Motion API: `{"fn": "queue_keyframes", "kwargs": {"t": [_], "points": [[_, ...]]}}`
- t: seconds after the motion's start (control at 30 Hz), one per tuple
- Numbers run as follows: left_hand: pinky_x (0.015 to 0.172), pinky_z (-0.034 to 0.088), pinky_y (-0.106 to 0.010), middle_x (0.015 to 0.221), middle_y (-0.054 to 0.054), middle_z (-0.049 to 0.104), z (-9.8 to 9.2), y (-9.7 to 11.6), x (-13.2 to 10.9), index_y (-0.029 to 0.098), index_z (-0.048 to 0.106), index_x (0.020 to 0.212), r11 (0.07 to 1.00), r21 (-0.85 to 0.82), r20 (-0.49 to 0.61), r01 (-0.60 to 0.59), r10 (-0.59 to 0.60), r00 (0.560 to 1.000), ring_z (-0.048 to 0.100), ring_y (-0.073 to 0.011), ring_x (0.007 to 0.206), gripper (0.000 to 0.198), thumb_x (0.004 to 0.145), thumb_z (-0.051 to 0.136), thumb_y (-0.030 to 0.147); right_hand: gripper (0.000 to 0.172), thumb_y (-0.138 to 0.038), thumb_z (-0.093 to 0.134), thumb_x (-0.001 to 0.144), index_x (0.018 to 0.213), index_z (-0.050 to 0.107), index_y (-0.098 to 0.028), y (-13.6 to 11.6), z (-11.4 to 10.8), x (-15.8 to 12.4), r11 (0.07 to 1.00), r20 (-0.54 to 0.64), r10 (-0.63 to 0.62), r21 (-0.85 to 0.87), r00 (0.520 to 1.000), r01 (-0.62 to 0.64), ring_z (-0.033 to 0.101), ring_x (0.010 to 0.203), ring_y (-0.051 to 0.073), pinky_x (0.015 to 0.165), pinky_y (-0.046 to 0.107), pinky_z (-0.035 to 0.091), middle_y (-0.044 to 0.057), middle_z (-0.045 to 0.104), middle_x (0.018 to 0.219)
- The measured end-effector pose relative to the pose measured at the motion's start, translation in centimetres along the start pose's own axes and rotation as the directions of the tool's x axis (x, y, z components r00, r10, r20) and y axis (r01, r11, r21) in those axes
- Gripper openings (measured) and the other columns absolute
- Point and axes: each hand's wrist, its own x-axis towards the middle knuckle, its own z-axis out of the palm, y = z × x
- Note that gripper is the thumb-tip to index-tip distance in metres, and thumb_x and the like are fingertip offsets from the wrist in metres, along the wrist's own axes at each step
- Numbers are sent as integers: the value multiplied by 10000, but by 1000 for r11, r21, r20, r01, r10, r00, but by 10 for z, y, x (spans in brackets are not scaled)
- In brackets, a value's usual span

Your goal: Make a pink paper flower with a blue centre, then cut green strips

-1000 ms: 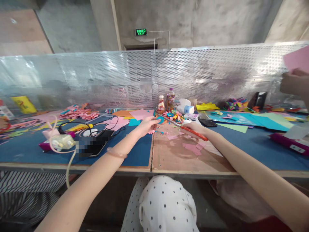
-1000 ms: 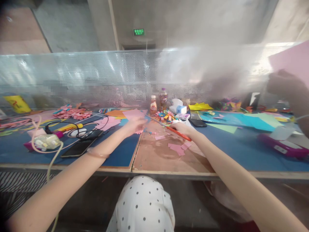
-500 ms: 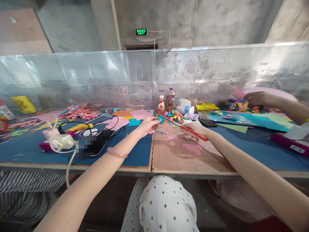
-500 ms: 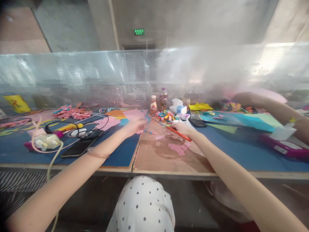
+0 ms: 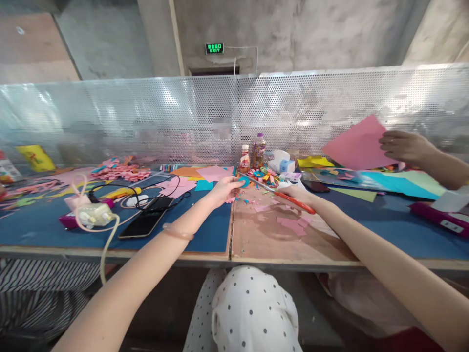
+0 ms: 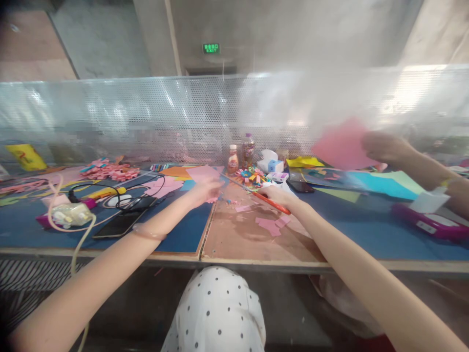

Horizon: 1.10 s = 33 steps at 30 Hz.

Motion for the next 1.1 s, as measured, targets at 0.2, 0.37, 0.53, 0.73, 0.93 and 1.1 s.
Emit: {"fn": "queue_keyframes", "kwargs": {"t": [0.2, 0.37, 0.53, 0.73, 0.93, 1.1], "points": [[437, 376, -191, 696, -18, 635, -1, -1, 2, 141, 587, 818, 1000, 13, -3, -1, 1, 1000, 551, -73, 506, 217, 681, 722, 242, 221, -254, 445, 759, 850, 632, -178, 5, 1, 1, 1000, -1, 6, 7, 1000, -6, 583, 534, 180, 484, 255, 428, 20, 632, 573], [466, 407, -193, 715, -29, 637, 0, -1, 2, 123, 599, 826, 1000, 1, -17, -3, 3, 1000, 553, -68, 513, 219, 681, 723, 232, 185, -282, 476, 746, 788, 636, -199, 14, 4, 5, 1000, -20, -1, -1, 1000, 1, 572, 576, 171, 485, 243, 401, 10, 643, 646], [488, 421, -196, 753, -48, 656, -1, -2, 3, 116, 599, 837, 1000, -7, -5, -10, 10, 1000, 565, -70, 532, 231, 677, 726, 221, 166, -298, 497, 731, 748, 634, -207, 19, 6, 7, 999, -38, -34, -15, 999, 34, 576, 672, 187, 561, 261, 418, 1, 655, 728], [454, 396, -198, 721, -41, 663, -2, -2, 2, 142, 586, 843, 1000, -1, -22, 4, -4, 1000, 565, -82, 515, 208, 702, 704, 240, 194, -319, 474, 740, 769, 637, -217, 21, 6, 8, 999, -21, -32, -25, 999, 32, 574, 657, 187, 553, 265, 417, -6, 653, 720], [426, 362, -188, 726, -42, 660, -3, -2, 4, 142, 583, 840, 1000, 7, -22, -19, 19, 1000, 543, -71, 494, 213, 699, 702, 248, 189, -325, 495, 743, 786, 641, -214, 22, 5, 9, 996, -20, -55, -75, 998, 53, 572, 713, 197, 621, 275, 407, 4, 651, 764], [398, 332, -183, 712, -33, 649, -5, -2, 3, 153, 563, 830, 999, 29, -26, -17, 18, 999, 499, -57, 443, 243, 698, 704, 300, 197, -358, 549, 738, 816, 611, -188, 24, 4, 8, 989, -52, -81, -126, 995, 74, 540, 705, 184, 632, 266, 390, 22, 622, 770]]}}
